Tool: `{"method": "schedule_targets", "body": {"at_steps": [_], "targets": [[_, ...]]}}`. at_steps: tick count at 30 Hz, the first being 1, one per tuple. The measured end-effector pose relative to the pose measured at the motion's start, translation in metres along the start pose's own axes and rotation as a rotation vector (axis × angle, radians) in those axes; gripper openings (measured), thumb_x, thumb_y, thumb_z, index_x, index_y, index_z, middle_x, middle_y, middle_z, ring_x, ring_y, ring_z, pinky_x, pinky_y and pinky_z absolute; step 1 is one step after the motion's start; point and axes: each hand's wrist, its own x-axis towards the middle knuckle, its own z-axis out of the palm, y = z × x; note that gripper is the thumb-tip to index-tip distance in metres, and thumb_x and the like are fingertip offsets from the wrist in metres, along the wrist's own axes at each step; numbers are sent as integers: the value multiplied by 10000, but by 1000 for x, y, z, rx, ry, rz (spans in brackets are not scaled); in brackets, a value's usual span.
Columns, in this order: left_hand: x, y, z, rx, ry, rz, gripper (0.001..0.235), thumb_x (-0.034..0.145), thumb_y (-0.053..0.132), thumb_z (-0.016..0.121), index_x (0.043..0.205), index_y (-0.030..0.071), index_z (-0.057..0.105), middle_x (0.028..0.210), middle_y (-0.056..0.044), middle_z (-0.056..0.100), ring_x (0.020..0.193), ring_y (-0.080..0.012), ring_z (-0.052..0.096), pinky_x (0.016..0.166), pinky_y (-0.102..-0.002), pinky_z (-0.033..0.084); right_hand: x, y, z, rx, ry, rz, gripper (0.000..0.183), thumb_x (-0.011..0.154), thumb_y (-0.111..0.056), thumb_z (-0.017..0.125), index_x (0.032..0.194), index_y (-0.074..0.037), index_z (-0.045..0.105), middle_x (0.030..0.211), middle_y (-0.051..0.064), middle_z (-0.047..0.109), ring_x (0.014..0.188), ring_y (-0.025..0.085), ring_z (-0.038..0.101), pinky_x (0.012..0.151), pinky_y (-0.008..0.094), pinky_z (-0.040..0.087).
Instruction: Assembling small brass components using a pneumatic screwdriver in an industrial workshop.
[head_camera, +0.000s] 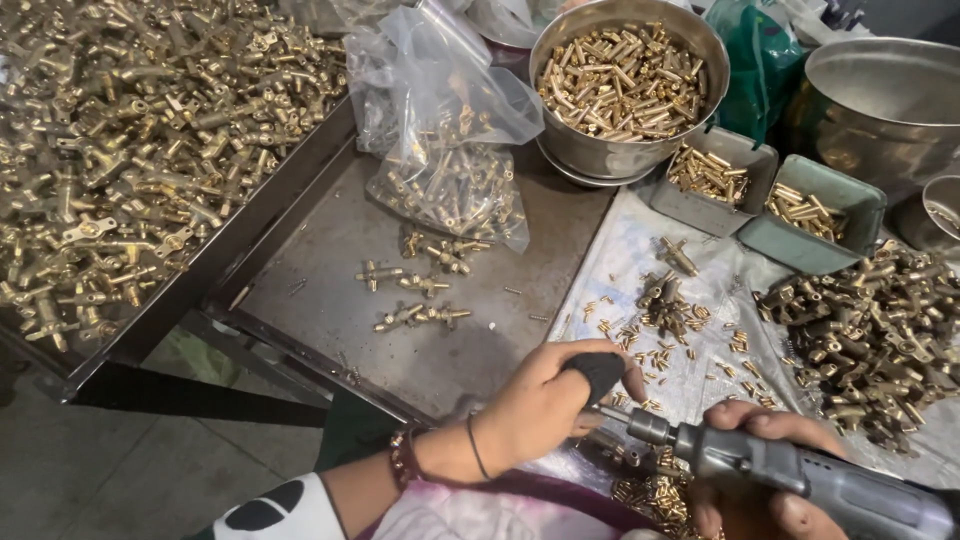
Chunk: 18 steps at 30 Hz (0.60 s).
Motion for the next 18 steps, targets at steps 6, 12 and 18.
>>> {"method": "schedule_targets", "body": {"at_steps": [6,12,18], "targets": [[8,29,-66,1219,396,-103,219,889,208,593,907,75,765,802,-190,728,669,-280,671,645,-394,534,0,10,-9,-114,-153,149,485,859,-46,779,1279,35,551,1307,358,545,699,389,711,536,437,634],[8,75,-68,1354,656,440,240,756,143,616,943,38,725,957,-182,714,885,-365,687,782,-460,549,8,41,0,-639,-243,45,451,787,17,784,1204,-11,616,1233,281,692,1226,378,647,1108,505,485],[74,35,-31,1375,149,370,344,764,167,661,1093,67,682,1008,-138,711,927,-334,696,800,-452,548,17,57,-18,-518,-381,176,471,739,67,899,1149,19,672,1186,254,747,1242,383,691,1135,566,490]]}}
